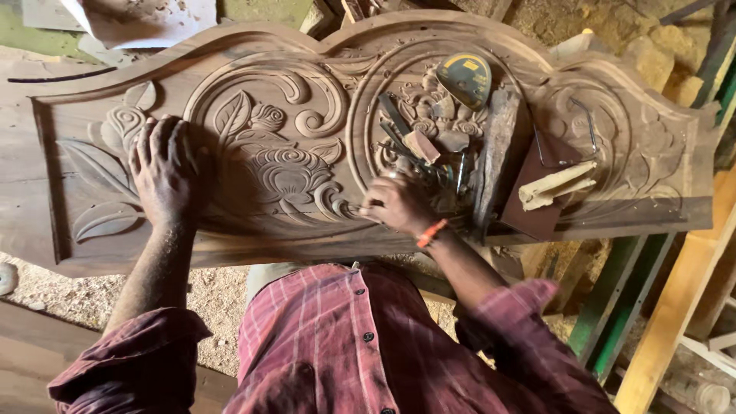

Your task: The person carves a floral design into a large wooden panel using a chisel and mallet. They repeatedly strike the chisel to shape the wood and occasionally brush away sawdust with their hand.

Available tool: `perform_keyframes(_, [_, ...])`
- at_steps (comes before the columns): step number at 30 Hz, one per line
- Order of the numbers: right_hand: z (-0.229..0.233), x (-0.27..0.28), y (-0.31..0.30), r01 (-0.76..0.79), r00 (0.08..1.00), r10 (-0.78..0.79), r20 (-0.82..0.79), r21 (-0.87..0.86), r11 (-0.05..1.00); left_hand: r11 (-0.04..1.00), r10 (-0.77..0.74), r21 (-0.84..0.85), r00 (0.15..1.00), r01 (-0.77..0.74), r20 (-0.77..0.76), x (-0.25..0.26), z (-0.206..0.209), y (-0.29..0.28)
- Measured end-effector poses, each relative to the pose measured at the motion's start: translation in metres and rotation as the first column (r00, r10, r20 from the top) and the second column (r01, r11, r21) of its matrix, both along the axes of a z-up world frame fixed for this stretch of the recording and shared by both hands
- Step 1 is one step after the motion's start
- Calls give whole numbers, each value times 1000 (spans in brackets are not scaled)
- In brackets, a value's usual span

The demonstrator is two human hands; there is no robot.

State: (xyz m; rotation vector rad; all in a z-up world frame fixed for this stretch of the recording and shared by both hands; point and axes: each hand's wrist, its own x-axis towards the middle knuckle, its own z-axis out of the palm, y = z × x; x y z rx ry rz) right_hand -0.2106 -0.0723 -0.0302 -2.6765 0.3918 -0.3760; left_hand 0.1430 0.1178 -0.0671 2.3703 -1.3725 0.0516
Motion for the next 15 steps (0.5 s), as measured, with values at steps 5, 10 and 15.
perform_keyframes(5, [2, 11, 20, 277, 952, -296, 74, 201, 940, 1000, -10, -7, 999, 10, -35, -2, -5, 7])
perform_keyframes(10, [-24, 54, 25, 420, 890, -430, 150, 96, 902, 1000, -11, 12, 1000, 11, 21, 1, -9, 4])
perform_keyframes(15, [-19, 52, 22, 483, 869, -493, 38, 156, 862, 1000, -13, -10, 1000, 13, -15, 2, -4, -2])
